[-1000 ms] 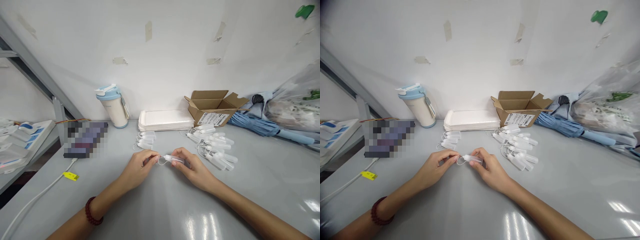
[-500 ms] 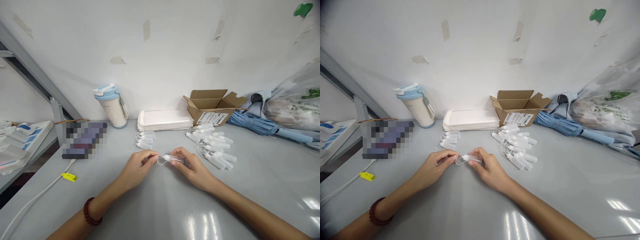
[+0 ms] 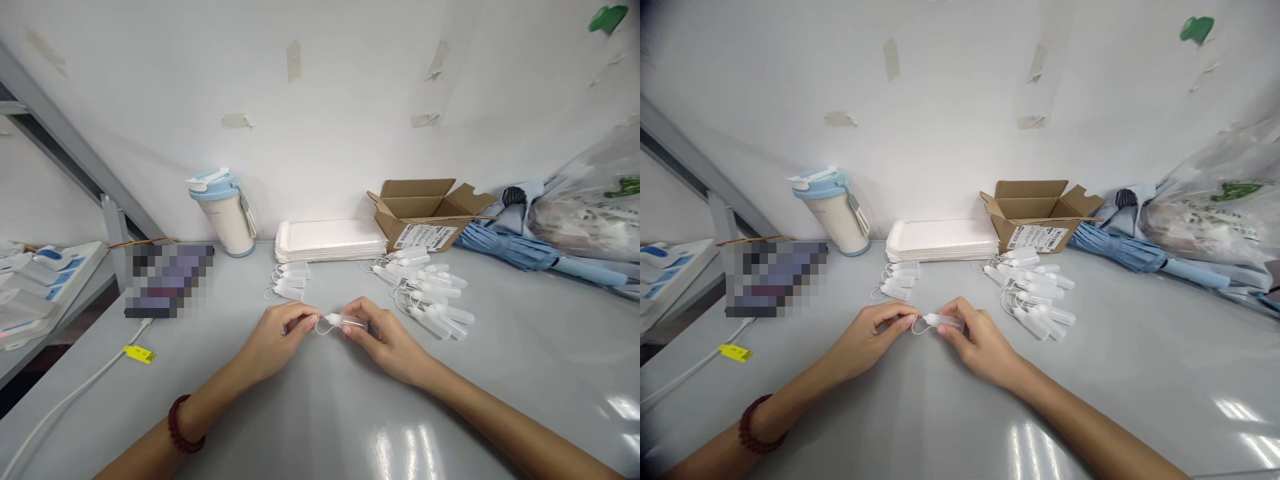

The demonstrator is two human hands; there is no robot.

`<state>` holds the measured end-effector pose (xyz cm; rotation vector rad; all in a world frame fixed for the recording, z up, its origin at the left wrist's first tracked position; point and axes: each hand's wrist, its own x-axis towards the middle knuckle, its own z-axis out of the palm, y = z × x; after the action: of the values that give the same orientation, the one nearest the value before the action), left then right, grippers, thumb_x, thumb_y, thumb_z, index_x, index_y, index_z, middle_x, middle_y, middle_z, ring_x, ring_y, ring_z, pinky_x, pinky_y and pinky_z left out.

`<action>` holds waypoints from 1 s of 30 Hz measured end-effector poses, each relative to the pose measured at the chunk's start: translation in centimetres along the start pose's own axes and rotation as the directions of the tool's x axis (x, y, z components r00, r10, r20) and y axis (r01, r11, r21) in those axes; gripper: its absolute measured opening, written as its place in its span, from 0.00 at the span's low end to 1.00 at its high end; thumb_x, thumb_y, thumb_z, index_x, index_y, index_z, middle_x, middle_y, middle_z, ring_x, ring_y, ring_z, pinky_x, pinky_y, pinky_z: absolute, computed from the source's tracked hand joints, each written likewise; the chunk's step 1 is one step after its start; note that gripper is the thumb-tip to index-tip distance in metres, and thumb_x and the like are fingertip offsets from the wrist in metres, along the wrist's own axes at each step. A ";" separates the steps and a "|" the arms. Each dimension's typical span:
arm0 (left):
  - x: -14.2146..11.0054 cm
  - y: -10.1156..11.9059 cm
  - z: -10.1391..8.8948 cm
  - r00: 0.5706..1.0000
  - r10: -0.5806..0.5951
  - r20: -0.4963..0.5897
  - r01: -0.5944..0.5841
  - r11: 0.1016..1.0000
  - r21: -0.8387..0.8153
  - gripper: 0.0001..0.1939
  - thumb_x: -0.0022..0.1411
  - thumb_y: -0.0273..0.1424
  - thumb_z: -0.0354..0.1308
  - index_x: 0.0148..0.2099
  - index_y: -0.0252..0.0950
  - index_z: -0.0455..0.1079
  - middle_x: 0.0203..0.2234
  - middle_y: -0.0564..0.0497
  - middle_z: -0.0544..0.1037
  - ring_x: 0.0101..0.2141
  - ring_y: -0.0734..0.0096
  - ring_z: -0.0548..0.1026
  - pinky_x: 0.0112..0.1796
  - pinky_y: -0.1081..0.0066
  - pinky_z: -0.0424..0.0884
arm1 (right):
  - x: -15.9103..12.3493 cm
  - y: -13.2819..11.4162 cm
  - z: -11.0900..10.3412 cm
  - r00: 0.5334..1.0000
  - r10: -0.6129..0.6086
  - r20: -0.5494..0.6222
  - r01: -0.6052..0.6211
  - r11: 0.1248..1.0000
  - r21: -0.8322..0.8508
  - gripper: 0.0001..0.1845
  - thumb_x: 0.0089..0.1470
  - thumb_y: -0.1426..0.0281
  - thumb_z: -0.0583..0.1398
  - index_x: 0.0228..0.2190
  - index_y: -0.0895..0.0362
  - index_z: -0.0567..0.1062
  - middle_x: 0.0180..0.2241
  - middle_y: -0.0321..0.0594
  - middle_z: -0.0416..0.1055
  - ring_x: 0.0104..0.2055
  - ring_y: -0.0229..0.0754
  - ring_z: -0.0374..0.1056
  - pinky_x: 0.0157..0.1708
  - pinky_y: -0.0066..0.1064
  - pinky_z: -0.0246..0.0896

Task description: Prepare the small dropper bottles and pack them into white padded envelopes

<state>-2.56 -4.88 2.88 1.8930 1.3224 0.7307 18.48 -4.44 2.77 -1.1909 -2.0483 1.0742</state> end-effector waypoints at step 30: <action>0.1 -0.7 1.0 0.990 0.128 0.060 -0.132 0.988 0.077 0.13 0.63 0.27 0.48 0.36 0.36 0.74 0.29 0.52 0.75 0.30 0.72 0.70 0.30 0.73 0.62 | 0.2 1.0 1.0 0.999 -0.029 0.016 0.029 0.999 -0.033 0.06 0.58 0.66 0.52 0.32 0.55 0.64 0.24 0.34 0.67 0.24 0.37 0.61 0.25 0.27 0.52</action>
<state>-2.10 -4.85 1.71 2.0652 1.2199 0.6944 18.10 -4.38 1.40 -1.1689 -2.0963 1.0431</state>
